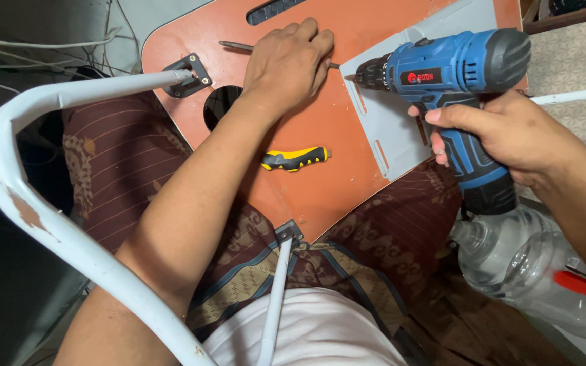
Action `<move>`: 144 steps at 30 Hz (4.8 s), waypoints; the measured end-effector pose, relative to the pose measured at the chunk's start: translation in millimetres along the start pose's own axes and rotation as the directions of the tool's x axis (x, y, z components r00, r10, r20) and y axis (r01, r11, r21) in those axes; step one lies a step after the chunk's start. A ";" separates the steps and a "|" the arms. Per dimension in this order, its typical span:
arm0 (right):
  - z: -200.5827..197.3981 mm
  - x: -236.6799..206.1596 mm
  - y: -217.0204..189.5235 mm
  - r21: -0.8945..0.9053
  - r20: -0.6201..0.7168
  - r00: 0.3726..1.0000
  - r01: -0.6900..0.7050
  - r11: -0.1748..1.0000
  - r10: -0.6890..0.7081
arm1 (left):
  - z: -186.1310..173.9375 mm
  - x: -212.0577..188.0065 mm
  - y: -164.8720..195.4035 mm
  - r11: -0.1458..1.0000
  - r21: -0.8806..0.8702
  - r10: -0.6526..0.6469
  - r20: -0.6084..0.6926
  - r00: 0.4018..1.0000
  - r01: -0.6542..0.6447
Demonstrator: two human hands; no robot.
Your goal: The person sits with a small folding table across their lap and removes screws from its underside panel using a cordless drill and a screwdriver, working on the white metal frame and gray panel attachments.
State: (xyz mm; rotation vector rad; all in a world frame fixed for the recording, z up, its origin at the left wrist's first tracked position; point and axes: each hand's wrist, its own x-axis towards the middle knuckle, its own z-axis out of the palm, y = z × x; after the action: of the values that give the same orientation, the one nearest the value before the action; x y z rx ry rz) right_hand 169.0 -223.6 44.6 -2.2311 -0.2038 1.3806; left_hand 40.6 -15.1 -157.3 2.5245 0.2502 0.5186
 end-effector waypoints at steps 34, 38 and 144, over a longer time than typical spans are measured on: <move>0.5 6.8 6.4 -0.042 0.059 0.993 0.102 0.994 -0.100 | -1.5 -1.0 -7.0 0.997 -0.066 0.049 0.012 0.999 -0.048; 1.9 8.4 5.2 -0.019 0.071 0.995 0.066 0.998 -0.065 | -1.0 -0.4 -7.4 0.997 -0.054 0.053 0.008 0.999 -0.053; 6.6 0.7 6.3 -0.079 -0.030 1.000 -0.001 0.997 -0.002 | 11.0 -6.9 -7.1 0.985 0.036 0.171 -0.025 0.985 -0.170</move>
State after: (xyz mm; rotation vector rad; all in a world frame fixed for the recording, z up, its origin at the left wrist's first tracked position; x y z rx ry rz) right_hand 162.8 -226.5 38.6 -2.3147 -0.2527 1.3602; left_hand 38.3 -16.3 -171.9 2.5869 0.0536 0.6218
